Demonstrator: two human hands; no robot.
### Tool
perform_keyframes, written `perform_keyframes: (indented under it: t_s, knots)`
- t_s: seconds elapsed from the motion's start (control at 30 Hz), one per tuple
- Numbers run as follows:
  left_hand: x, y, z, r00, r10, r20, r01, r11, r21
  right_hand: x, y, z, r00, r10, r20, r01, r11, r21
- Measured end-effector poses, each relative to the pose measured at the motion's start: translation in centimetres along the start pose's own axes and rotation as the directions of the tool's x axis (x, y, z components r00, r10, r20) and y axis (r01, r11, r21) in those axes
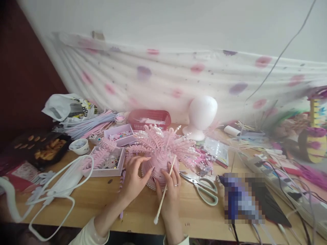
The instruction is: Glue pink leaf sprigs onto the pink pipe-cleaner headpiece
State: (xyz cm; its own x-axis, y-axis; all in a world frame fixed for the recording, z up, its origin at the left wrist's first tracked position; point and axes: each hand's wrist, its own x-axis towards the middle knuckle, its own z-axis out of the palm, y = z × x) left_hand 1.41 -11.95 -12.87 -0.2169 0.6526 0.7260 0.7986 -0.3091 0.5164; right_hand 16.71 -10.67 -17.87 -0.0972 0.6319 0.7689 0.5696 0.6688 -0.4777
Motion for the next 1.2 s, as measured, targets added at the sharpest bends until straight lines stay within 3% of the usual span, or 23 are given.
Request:
perform_keyframes:
  t_s: [0.2, 0.33, 0.5, 0.63, 0.73, 0.83, 0.97, 1.07, 1.2]
  knots:
    - [1.1, -1.9, -4.6, 0.979, -0.082, -0.184, 0.078, 0.996, -0.030, 0.6, -0.4, 0.7, 0.999, -0.042, -0.027, 0.041, 0.999, -0.035]
    - [0.6, -4.3, -8.0, 0.975, -0.175, -0.138, 0.154, 0.976, -0.155, 0.8, -0.9, 0.8, 1.000, -0.015, 0.003, 0.015, 1.000, 0.002]
    - [-0.6, -7.8, -11.2, 0.925, -0.350, -0.146, 0.320, 0.927, -0.193, -1.8, -0.3, -2.6, 0.984, 0.169, 0.051, -0.174, 0.976, 0.132]
    - [0.0, -10.0, -13.3, 0.863, -0.472, -0.181, 0.427, 0.872, -0.238, -3.6, 0.7, -6.6, 0.918, 0.394, -0.029, -0.393, 0.919, 0.044]
    - [0.9, -10.4, -14.2, 0.818, -0.537, -0.204, 0.484, 0.835, -0.261, -2.3, 1.8, -7.9, 0.888, 0.448, 0.101, -0.433, 0.890, -0.144]
    - [1.3, -9.8, -14.7, 0.761, -0.604, -0.235, 0.543, 0.793, -0.277, 0.2, 3.5, -7.4, 0.894, 0.374, 0.247, -0.320, 0.919, -0.232]
    - [1.1, -9.7, -15.4, 0.701, -0.654, -0.287, 0.621, 0.756, -0.207, 2.1, 5.9, -6.0, 0.919, 0.270, 0.286, -0.196, 0.945, -0.263]
    - [1.9, -11.1, -15.6, 0.701, -0.666, -0.254, 0.680, 0.732, -0.045, 1.8, 6.4, -6.3, 0.935, 0.226, 0.272, -0.142, 0.945, -0.295]
    - [4.9, -13.6, -14.8, 0.746, -0.642, -0.175, 0.666, 0.721, 0.194, 0.3, 5.0, -8.5, 0.941, 0.287, 0.178, -0.211, 0.912, -0.353]
